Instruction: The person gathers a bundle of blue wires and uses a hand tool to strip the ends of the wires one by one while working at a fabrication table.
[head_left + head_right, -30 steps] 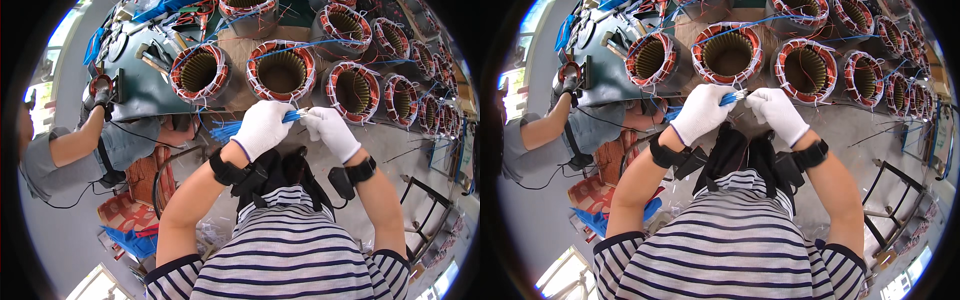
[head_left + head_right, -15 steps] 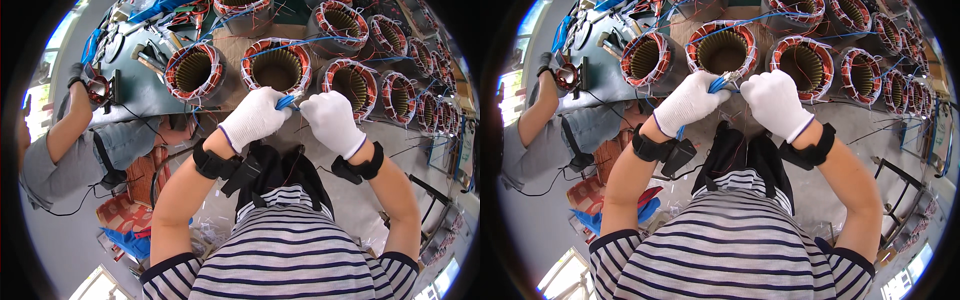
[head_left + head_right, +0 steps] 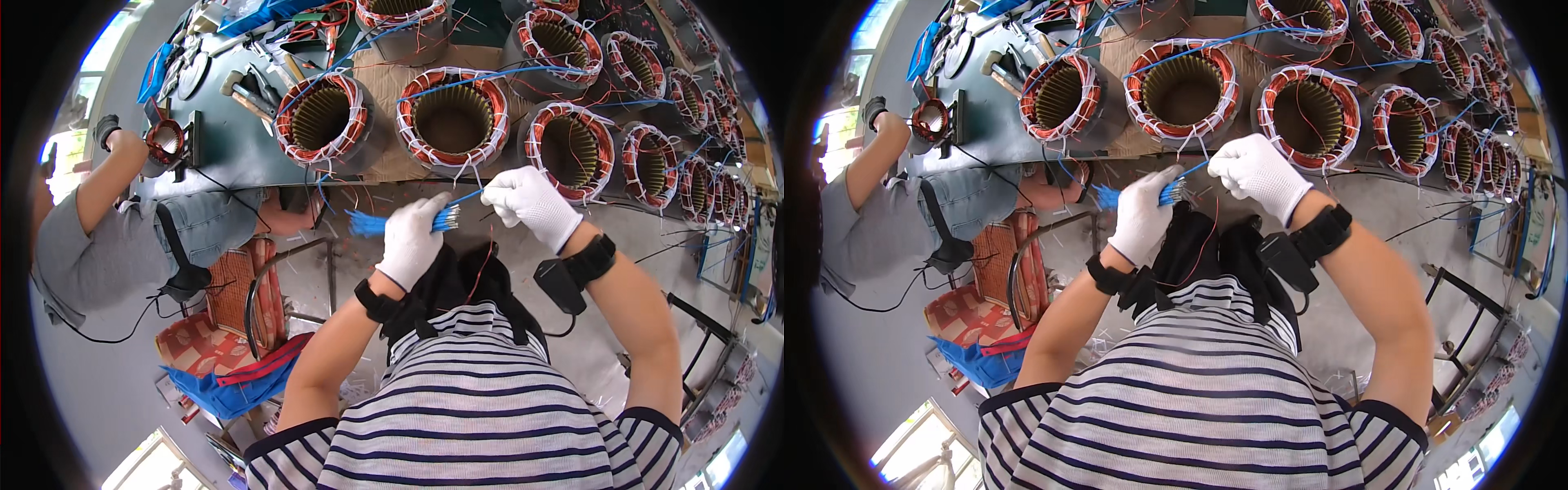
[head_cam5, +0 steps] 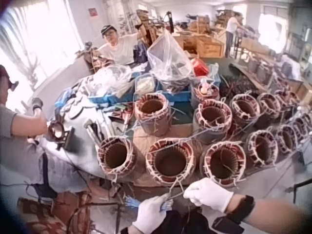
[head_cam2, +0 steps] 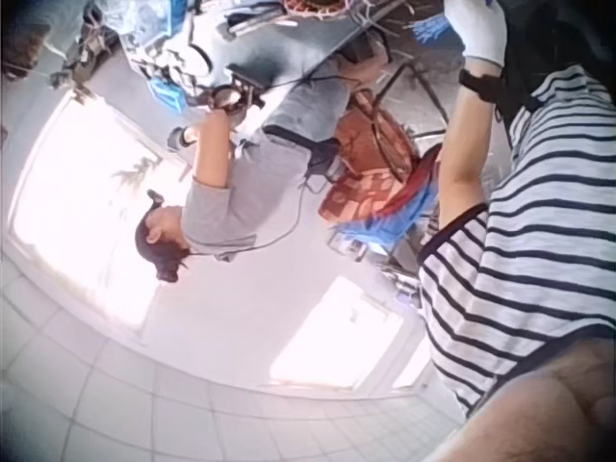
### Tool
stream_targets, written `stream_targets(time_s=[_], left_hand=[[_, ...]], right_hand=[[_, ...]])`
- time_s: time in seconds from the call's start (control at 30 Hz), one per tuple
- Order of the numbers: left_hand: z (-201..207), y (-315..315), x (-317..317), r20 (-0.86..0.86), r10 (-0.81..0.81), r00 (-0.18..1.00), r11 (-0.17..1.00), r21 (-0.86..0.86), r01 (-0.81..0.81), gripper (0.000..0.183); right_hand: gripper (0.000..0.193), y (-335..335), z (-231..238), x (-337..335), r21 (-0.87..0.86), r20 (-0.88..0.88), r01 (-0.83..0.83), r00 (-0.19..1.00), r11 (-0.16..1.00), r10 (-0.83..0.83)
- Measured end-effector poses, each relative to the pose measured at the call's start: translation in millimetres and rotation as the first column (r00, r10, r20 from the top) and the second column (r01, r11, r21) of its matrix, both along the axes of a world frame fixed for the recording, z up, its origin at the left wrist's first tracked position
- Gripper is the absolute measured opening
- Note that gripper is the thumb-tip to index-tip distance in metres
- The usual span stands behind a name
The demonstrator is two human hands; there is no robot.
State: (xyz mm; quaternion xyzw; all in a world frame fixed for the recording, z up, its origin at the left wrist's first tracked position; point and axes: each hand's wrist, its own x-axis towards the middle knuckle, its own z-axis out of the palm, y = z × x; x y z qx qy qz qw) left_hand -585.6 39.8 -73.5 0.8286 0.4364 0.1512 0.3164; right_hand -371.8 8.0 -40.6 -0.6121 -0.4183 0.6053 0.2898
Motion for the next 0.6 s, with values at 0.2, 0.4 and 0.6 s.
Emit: stream_targets(time_s=[0.2,0.4,0.6], left_hand=[[3,5,-6,0.111,-0.023,0.994,1.0,0.022,0.021,0.044],[4,12,-10,0.16,-0.069,0.985,0.998,0.021,0.067,0.043],[16,22,-15,0.195,-0.159,0.968,0.98,-0.091,0.18,0.041]], right_hand=[[0.03,-33,33,-12,0.306,0.494,-0.007,0.856,0.952,-0.152],[0.04,-24,53,-32,0.491,0.844,-0.432,0.449,0.756,-0.291],[0.035,-13,23,-29,0.349,0.934,-0.675,0.201,0.65,-0.294]])
